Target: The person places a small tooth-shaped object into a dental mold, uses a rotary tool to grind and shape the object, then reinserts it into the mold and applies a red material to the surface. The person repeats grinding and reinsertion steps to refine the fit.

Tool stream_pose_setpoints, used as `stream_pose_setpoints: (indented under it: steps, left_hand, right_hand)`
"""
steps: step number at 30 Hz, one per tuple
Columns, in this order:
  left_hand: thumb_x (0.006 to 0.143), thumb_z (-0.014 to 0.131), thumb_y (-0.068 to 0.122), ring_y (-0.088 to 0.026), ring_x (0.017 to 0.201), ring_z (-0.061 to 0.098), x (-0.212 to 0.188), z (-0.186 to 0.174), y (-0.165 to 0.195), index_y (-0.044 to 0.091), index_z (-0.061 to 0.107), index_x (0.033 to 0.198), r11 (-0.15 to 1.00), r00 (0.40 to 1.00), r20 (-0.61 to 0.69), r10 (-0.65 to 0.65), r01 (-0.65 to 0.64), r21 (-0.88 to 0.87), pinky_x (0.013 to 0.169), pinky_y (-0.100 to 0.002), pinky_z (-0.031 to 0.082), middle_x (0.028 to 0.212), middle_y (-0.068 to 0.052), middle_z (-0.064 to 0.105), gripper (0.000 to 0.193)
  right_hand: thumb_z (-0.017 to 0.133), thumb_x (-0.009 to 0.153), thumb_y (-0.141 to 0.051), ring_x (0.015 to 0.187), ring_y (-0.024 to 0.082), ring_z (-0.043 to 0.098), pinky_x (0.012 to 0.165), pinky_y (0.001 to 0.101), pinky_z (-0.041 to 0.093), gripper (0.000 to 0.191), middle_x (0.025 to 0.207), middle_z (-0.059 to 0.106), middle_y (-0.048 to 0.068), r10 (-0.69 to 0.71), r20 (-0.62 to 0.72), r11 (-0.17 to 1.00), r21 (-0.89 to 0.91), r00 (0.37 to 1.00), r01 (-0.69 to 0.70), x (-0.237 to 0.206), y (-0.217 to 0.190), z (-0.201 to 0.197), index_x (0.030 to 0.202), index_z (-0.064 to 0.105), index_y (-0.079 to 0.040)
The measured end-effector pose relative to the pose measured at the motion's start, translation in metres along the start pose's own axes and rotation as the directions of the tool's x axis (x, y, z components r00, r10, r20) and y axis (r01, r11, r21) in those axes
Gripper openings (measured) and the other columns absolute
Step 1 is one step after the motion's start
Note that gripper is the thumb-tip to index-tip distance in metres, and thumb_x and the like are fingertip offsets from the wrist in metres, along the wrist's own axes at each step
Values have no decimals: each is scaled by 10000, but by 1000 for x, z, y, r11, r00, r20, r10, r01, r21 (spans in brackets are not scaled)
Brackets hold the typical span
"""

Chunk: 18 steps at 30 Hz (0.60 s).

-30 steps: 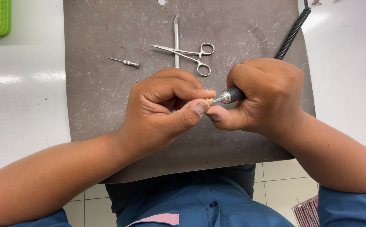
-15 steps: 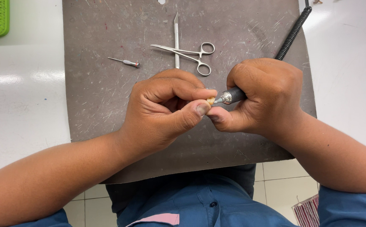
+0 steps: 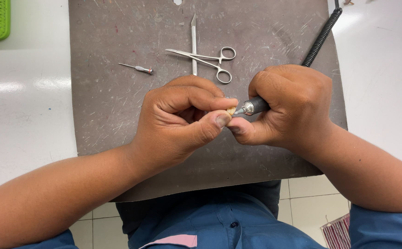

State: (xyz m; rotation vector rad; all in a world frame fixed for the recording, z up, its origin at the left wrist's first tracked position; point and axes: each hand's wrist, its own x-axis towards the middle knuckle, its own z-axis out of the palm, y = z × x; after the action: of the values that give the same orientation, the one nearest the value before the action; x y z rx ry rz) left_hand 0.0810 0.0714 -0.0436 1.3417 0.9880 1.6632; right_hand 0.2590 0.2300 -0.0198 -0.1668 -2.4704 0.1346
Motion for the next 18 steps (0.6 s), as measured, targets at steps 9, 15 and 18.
stream_pose_setpoints:
  steps: [9, 15, 18]
  left_hand:
    - [1041, 743, 89, -30, 824, 646, -1, -1, -1, 24, 741, 1115, 999, 1000, 3, 14, -14, 29, 687, -162, 553, 1049, -51, 703, 98]
    - [1048, 743, 98, -29, 827, 650, -1, -1, -2, 28, 742, 1114, 999, 1000, 3, 13, -13, 33, 688, -162, 558, 1046, -47, 704, 96]
    - [1044, 742, 101, -27, 809, 642, -1, 0, -3, 28, 743, 1105, 999, 1000, 4, 8, -8, 34, 670, -160, 549, 1029, -46, 704, 95]
  right_hand:
    - [630, 926, -723, 465, 161, 499, 433, 298, 362, 690, 567, 443, 32, -3, -6, 1000, 11, 1000, 3, -1, -1, 1, 669, 528, -91]
    - [649, 947, -714, 473, 164, 496, 443, 303, 360, 689, 579, 438, 35, 2, -2, 1000, 12, 1000, -2, -2, -1, 1, 682, 528, -90]
    - [644, 941, -713, 469, 159, 493, 437, 300, 357, 683, 575, 437, 29, -2, -3, 1000, 10, 1000, 2, -2, -1, 2, 678, 527, -94]
